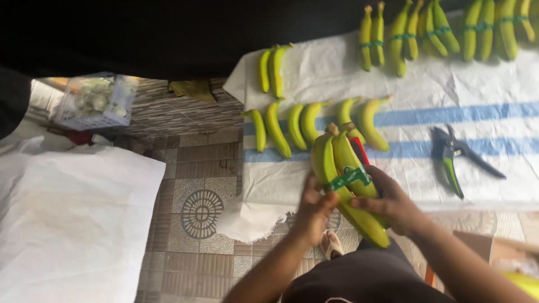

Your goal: Bundling green bananas into small bunches using a manual tape dispenser and placing them in rows.

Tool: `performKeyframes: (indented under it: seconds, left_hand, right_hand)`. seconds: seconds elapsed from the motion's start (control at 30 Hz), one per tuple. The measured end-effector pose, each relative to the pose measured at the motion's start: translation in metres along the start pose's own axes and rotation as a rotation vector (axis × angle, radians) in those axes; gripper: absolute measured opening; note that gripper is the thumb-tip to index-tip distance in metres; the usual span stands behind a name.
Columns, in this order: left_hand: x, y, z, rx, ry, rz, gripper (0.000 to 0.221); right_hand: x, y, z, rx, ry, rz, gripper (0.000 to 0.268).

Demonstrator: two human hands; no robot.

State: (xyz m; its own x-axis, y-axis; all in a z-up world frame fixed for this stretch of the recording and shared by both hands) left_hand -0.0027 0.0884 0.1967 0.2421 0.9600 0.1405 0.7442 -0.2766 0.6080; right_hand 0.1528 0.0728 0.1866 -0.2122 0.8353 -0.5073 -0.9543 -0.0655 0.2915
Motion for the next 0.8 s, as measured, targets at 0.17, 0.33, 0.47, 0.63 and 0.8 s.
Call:
performKeyframes:
  seconds: [0.17,0.33,0.47,0.63,0.8]
  left_hand:
    - [0.0,0.01,-0.011,0.379,-0.15,-0.472,0.081]
    - [0.023,-0.012,-0.006,0.5,-0.085,-0.46,0.084]
    - [0.053,-0.008,-0.005,0.407,-0.071,-0.512,0.081]
    - [0.111,0.014,-0.033,0.434,0.094,-0.549,0.069]
    - [0.158,-0.042,0.022,0.552,0.061,-0.621,0.075]
  right_hand:
    - [0.028,0.007,-0.013,-0.327,-0.019,-0.191,0.087]
    - [0.024,0.046,0.021,-0.378,0.027,-0.138,0.087]
    - [0.043,0.036,0.04,-0.342,0.098,-0.122,0.081]
    - [0.083,0.013,0.043,-0.39,0.141,-0.106,0.101]
    - [0.135,0.003,0.08,-0.052,0.106,-0.081,0.078]
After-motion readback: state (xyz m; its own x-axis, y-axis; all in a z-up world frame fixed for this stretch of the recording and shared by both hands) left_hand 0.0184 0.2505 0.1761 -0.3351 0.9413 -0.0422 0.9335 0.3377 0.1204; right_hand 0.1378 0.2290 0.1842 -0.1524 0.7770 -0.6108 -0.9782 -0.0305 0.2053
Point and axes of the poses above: each hand's wrist, its own x-axis towards the middle knuckle, its own y-axis out of the palm, z = x × y, the point moved 4 cm from there along x, towards the middle knuckle, and after that the axes turned 12 degrees about y, right-handed, at the moved point
